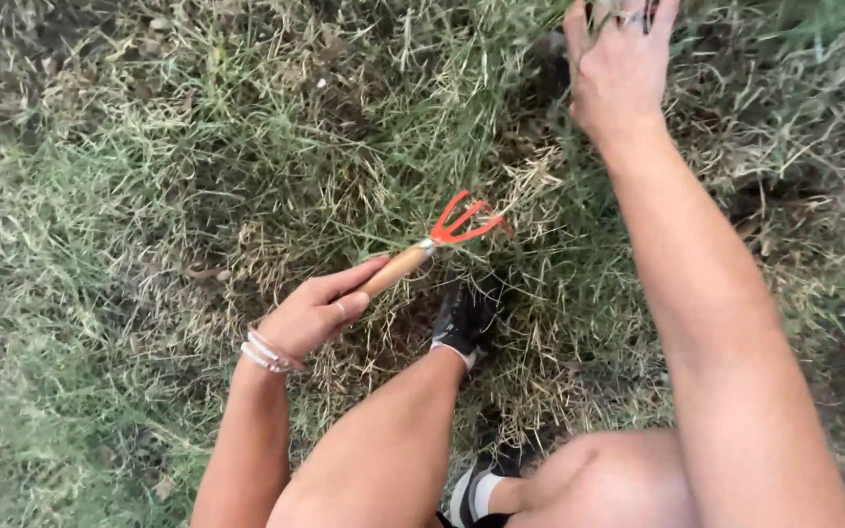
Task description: Using a hand rake and garden shears to clear dry grass and weeds from a patch of soil.
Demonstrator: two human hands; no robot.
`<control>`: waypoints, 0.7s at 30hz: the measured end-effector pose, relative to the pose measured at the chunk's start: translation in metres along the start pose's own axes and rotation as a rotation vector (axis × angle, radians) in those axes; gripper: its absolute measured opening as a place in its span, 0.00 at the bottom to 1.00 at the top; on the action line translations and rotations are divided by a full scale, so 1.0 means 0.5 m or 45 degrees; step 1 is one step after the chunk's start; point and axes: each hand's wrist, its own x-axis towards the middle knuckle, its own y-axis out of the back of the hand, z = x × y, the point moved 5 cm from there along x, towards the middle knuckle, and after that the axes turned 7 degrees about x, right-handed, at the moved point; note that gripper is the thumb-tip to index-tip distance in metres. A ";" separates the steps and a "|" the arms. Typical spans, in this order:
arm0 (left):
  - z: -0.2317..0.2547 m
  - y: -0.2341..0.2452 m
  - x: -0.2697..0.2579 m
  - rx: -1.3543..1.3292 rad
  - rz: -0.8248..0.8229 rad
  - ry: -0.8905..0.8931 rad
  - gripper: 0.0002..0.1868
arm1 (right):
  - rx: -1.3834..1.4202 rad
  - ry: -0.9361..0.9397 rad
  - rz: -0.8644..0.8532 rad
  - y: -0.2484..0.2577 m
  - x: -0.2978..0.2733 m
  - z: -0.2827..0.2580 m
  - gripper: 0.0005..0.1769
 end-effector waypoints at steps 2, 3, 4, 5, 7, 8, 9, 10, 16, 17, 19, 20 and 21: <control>-0.002 0.002 -0.004 -0.026 0.000 -0.003 0.29 | -0.044 -0.058 -0.208 -0.022 0.008 0.015 0.44; -0.001 0.004 -0.004 -0.048 0.000 -0.012 0.29 | -0.095 -0.122 -0.411 -0.039 0.010 0.028 0.35; 0.001 0.004 -0.005 -0.054 -0.011 -0.010 0.29 | -0.099 -0.122 -0.423 -0.047 -0.001 0.040 0.35; 0.001 0.006 -0.006 -0.050 0.009 0.017 0.29 | -0.312 0.015 -0.158 -0.033 -0.008 0.042 0.19; -0.004 0.003 -0.004 -0.050 0.017 0.034 0.29 | -0.537 0.145 0.107 0.001 -0.020 0.041 0.07; -0.006 0.005 -0.002 -0.105 0.040 0.010 0.29 | -0.456 0.124 -0.172 0.002 -0.014 0.041 0.15; -0.008 0.010 -0.001 -0.161 0.063 -0.013 0.30 | -0.370 0.091 -0.448 0.004 -0.011 0.040 0.25; -0.010 0.012 0.004 -0.166 0.075 -0.025 0.30 | -0.378 0.096 -0.434 -0.004 -0.018 0.048 0.25; 0.002 0.010 -0.002 -0.021 0.097 -0.003 0.29 | -0.268 -0.045 -0.427 -0.028 -0.012 0.050 0.57; 0.003 0.008 -0.002 -0.060 0.085 0.019 0.29 | -0.143 -0.068 -0.392 -0.026 0.004 0.040 0.54; -0.002 0.008 -0.007 -0.102 0.090 0.060 0.29 | 0.003 -0.077 -0.354 -0.026 0.027 0.011 0.52; -0.002 0.008 -0.007 -0.088 0.090 0.038 0.29 | -0.159 0.051 -0.143 -0.009 0.033 -0.009 0.33; -0.003 0.008 -0.006 -0.074 0.091 0.015 0.29 | -0.322 0.172 0.073 0.007 0.034 -0.029 0.16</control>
